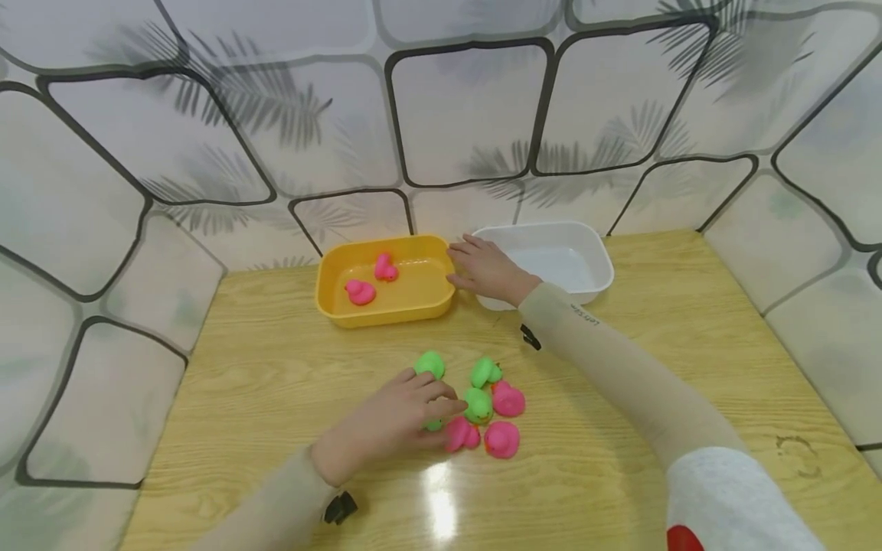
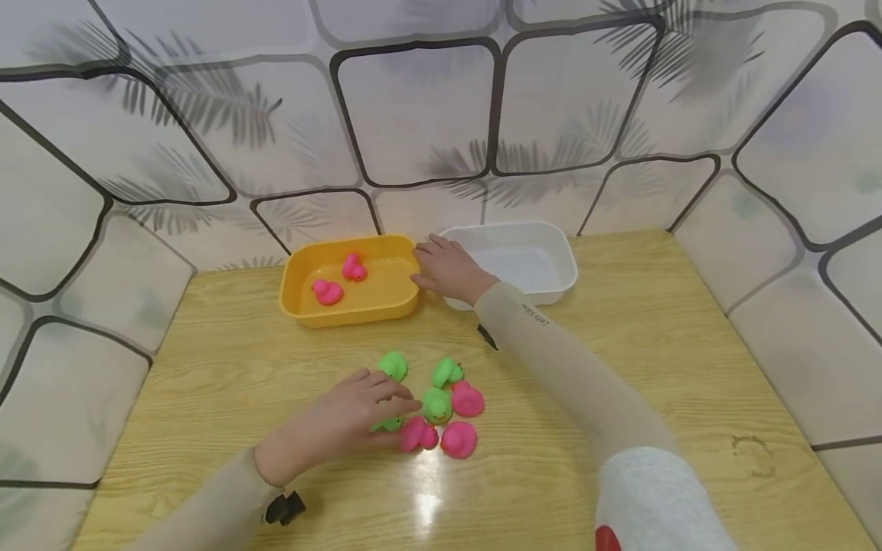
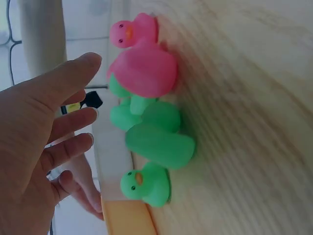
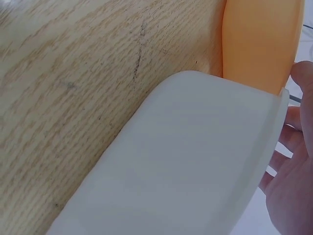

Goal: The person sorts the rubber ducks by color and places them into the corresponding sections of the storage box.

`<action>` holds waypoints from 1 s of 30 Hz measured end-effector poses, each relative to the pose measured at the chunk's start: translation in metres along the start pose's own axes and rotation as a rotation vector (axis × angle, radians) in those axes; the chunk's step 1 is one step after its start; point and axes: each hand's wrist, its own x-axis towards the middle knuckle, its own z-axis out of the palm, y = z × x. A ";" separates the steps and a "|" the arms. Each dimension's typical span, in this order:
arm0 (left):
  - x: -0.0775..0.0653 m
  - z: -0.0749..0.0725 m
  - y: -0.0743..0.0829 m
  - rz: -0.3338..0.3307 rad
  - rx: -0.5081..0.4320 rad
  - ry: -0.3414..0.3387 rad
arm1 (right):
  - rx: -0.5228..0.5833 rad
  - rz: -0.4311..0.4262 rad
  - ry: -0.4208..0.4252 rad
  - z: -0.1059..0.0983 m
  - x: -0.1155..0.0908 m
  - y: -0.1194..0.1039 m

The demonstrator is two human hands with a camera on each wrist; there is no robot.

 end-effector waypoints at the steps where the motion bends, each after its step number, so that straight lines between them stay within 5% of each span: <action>1: 0.000 0.002 0.002 -0.001 0.003 -0.007 | 0.004 -0.001 -0.002 0.000 0.000 0.000; 30: 0.000 0.025 0.010 -0.041 0.037 -0.100 | 0.012 0.005 0.000 0.002 0.002 -0.001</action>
